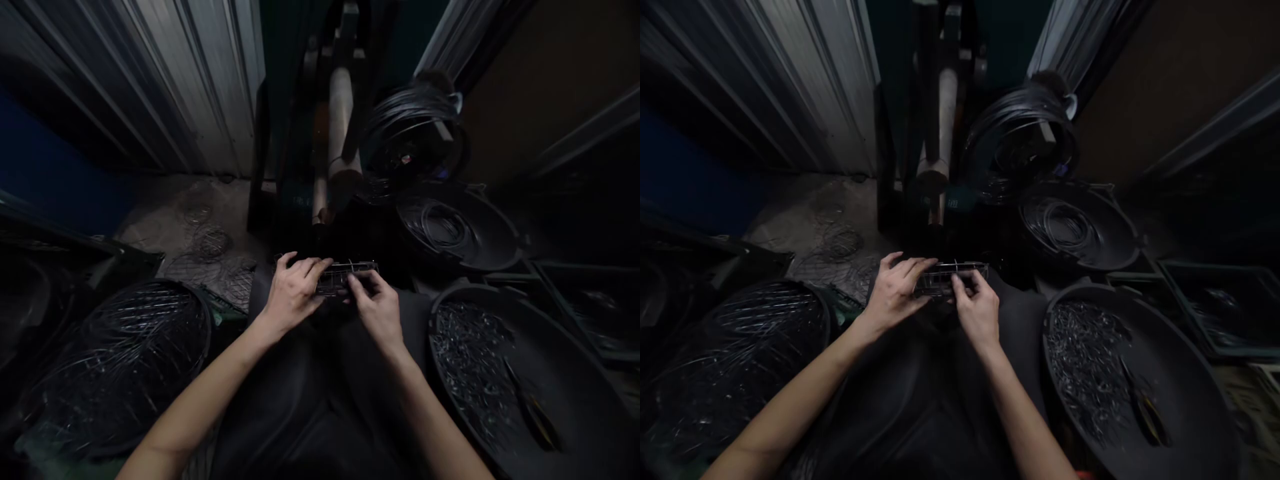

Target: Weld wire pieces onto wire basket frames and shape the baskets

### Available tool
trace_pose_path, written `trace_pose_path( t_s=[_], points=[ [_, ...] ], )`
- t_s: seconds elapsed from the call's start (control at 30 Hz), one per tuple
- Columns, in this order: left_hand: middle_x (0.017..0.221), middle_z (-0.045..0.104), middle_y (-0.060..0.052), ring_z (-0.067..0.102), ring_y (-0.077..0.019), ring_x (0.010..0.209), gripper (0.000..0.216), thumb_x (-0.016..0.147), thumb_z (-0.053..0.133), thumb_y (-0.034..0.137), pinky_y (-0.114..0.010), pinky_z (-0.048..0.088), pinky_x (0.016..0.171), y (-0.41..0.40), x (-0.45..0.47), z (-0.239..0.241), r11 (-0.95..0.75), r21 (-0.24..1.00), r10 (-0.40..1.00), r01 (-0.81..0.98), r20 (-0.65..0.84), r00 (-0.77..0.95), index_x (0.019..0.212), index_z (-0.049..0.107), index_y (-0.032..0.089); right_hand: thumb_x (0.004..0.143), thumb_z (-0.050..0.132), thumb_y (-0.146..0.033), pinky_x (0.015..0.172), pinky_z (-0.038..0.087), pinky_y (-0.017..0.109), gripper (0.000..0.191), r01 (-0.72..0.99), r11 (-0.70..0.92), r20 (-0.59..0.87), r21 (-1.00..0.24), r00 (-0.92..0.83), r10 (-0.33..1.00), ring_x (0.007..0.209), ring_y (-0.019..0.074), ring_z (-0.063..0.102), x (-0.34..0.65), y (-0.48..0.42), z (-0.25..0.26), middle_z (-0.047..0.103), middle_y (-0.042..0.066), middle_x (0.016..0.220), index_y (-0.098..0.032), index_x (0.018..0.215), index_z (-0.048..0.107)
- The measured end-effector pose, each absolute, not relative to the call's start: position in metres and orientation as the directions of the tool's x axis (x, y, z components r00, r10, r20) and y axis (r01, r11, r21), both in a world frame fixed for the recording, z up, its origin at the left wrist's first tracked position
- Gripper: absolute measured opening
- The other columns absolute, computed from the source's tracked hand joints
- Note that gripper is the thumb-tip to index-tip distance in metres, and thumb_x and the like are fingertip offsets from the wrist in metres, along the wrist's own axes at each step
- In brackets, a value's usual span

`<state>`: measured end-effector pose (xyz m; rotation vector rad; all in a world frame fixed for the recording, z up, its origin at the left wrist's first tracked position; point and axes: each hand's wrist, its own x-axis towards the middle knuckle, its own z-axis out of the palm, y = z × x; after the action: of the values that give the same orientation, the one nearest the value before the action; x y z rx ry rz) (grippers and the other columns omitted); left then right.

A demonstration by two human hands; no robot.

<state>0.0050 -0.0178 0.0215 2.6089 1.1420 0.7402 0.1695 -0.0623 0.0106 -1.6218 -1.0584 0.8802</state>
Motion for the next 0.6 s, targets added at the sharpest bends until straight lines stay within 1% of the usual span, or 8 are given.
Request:
trace_pose_path(
  t_s=[0.13, 0.2, 0.37, 0.47, 0.6],
  points=[
    [0.117, 0.061, -0.007, 0.059, -0.0212, 0.105, 0.052, 0.075, 0.060, 0.024, -0.043, 0.026, 0.103, -0.004, -0.004, 0.024, -0.672, 0.390, 0.741, 0.630, 0.383, 0.552, 0.125, 0.044, 0.019, 0.082, 0.056, -0.045, 0.067, 0.048, 0.027, 0.028, 0.417, -0.071, 0.110, -0.906, 0.392, 0.913, 0.071, 0.0167, 0.062, 0.155, -0.054, 0.011, 0.067, 0.003, 0.079, -0.018, 0.085, 0.063],
    [0.118, 0.061, -0.006, 0.059, -0.0209, 0.105, 0.053, 0.074, 0.061, 0.023, -0.042, 0.026, 0.103, 0.002, -0.007, 0.025, -0.665, 0.412, 0.746, 0.623, 0.384, 0.544, 0.124, 0.044, 0.020, 0.083, 0.055, -0.044, 0.068, 0.046, 0.027, 0.027, 0.484, -0.048, 0.171, -0.874, 0.397, 0.902, 0.074, 0.0172, 0.062, 0.150, -0.049, 0.012, 0.068, 0.003, 0.081, -0.018, 0.086, 0.064],
    [0.116, 0.062, -0.005, 0.059, -0.0202, 0.104, 0.052, 0.073, 0.060, 0.020, -0.042, 0.026, 0.101, 0.015, -0.012, 0.023, -0.653, 0.444, 0.757, 0.614, 0.408, 0.510, 0.123, 0.044, 0.021, 0.085, 0.052, -0.044, 0.069, 0.045, 0.026, 0.028, 0.519, -0.020, 0.211, -0.855, 0.383, 0.899, 0.075, 0.0174, 0.062, 0.147, -0.033, 0.012, 0.069, 0.003, 0.082, -0.019, 0.086, 0.064],
    [0.116, 0.062, -0.005, 0.060, -0.0208, 0.103, 0.053, 0.072, 0.060, 0.019, -0.041, 0.027, 0.100, 0.022, -0.014, 0.019, -0.645, 0.456, 0.764, 0.614, 0.424, 0.487, 0.122, 0.044, 0.021, 0.084, 0.052, -0.043, 0.071, 0.045, 0.027, 0.027, 0.534, -0.004, 0.232, -0.846, 0.374, 0.898, 0.075, 0.0177, 0.062, 0.146, -0.025, 0.009, 0.069, 0.003, 0.082, -0.019, 0.086, 0.064],
    [0.116, 0.062, -0.005, 0.060, -0.0202, 0.103, 0.054, 0.071, 0.061, 0.020, -0.041, 0.027, 0.100, 0.030, -0.014, 0.012, -0.636, 0.470, 0.770, 0.612, 0.434, 0.467, 0.122, 0.044, 0.021, 0.084, 0.053, -0.043, 0.069, 0.045, 0.027, 0.026, 0.538, -0.007, 0.237, -0.843, 0.383, 0.893, 0.074, 0.0178, 0.062, 0.143, -0.016, 0.003, 0.068, 0.003, 0.081, -0.019, 0.085, 0.064]
  ],
)
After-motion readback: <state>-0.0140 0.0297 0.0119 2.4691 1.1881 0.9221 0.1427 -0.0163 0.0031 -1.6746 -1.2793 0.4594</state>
